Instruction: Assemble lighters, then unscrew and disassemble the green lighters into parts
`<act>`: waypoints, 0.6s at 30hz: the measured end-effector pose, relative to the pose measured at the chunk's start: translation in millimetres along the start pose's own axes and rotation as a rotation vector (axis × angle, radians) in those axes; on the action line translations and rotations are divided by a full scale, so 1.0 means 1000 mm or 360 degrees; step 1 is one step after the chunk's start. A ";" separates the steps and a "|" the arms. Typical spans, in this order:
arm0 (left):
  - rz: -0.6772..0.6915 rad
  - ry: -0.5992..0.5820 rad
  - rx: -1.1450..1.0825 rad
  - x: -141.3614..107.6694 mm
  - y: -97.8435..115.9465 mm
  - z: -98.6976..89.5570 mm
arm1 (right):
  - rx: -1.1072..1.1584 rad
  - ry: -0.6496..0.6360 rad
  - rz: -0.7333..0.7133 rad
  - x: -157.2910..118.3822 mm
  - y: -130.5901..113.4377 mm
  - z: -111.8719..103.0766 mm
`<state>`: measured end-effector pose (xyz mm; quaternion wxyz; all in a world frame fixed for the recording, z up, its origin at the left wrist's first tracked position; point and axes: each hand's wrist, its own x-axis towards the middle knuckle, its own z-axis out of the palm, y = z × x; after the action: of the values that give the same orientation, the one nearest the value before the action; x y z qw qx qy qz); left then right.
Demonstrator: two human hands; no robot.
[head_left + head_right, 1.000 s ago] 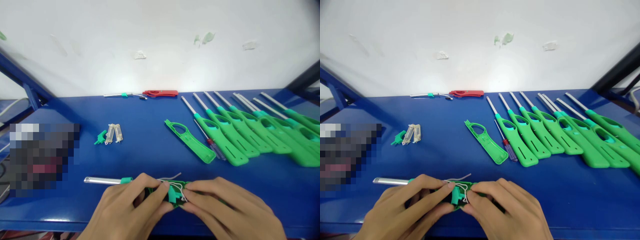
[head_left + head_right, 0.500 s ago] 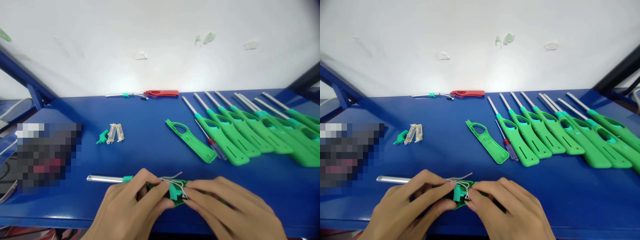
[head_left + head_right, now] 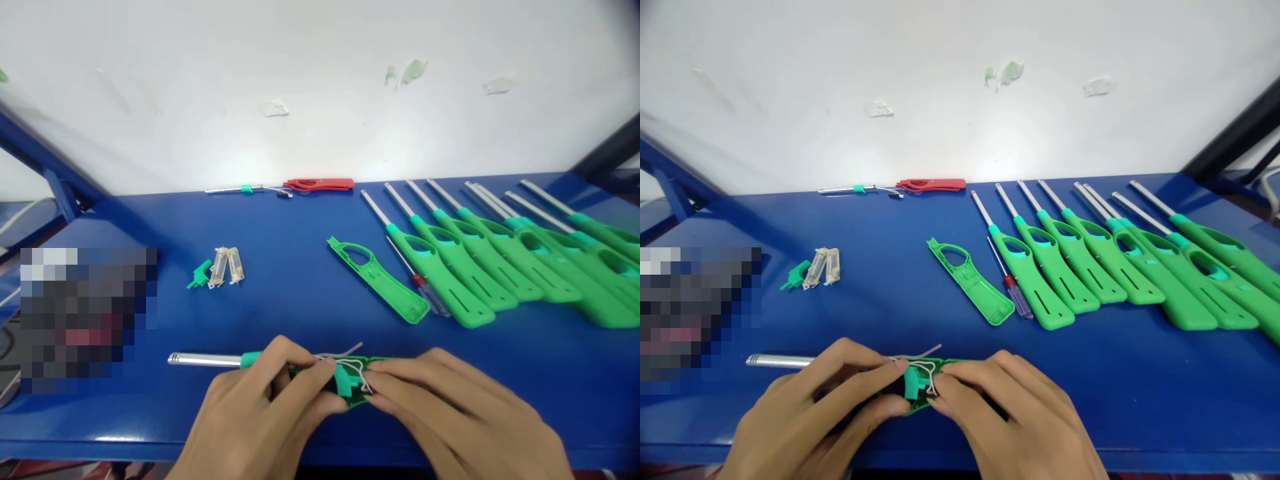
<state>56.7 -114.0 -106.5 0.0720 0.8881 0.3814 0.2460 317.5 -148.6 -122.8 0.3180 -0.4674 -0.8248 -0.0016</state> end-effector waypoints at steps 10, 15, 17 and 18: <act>0.0054 0.0048 0.0030 0.003 0.002 -0.002 | 0.0038 -0.0007 0.0013 0.003 -0.004 -0.003; 0.0046 0.0045 0.0023 0.001 0.001 0.000 | -0.0026 0.0003 -0.0061 0.003 -0.006 -0.003; 0.0038 0.0043 0.0023 0.000 0.001 0.000 | -0.0029 -0.0013 -0.0006 0.004 -0.008 -0.002; 0.0036 0.0040 0.0018 0.000 0.002 0.000 | -0.0023 -0.0019 0.0017 0.004 -0.009 -0.002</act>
<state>57.7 -114.9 -105.6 0.0594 0.8896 0.3737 0.2558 310.2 -151.5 -116.0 0.3097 -0.4742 -0.8241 -0.0030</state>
